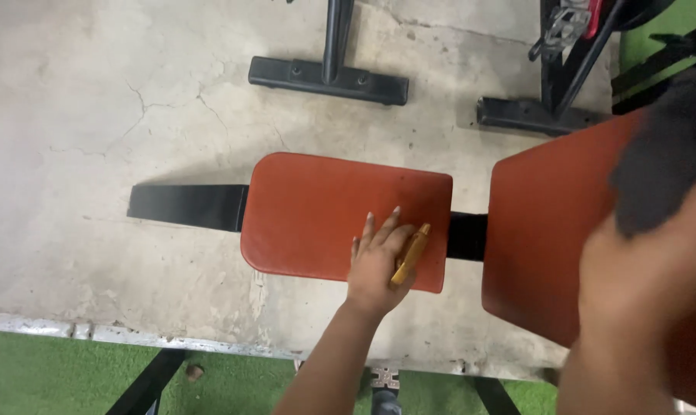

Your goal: Cleaning gym equipment by spraying it with solution and wiping it down with a cloth.

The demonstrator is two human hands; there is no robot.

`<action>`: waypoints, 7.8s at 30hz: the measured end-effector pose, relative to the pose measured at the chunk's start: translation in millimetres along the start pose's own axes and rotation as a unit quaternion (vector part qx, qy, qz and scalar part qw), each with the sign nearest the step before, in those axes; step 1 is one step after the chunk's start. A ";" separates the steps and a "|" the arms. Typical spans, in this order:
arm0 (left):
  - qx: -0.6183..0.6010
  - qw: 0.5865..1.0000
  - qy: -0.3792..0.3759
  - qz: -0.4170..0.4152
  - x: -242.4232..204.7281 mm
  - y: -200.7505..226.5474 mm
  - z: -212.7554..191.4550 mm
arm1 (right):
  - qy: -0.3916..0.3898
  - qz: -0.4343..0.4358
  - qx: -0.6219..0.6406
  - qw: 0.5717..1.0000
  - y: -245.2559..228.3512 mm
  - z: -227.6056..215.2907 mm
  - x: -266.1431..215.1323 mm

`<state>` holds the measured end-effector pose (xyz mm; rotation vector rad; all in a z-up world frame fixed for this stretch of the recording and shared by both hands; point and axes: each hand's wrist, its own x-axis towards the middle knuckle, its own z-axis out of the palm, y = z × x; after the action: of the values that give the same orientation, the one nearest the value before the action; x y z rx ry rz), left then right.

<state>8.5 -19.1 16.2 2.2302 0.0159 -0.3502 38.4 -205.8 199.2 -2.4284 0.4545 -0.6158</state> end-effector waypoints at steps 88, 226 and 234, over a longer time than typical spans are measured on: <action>0.051 0.996 -0.051 -0.046 -32.1 -55.8 57.7 | -0.142 0.126 0.043 0.981 285.6 310.1 -89.6; -0.065 0.868 0.434 -0.232 -57.3 -530.2 -146.8 | -0.466 -0.597 -0.230 0.612 -195.6 782.4 -441.7; -0.088 0.877 0.413 -0.231 -52.0 -459.2 -162.6 | -0.437 -0.607 -0.284 0.599 -163.9 662.2 -410.8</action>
<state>-61.9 402.1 -223.8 2.0113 1.0047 0.3695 69.8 405.9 -309.7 -2.9040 -1.7894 0.4545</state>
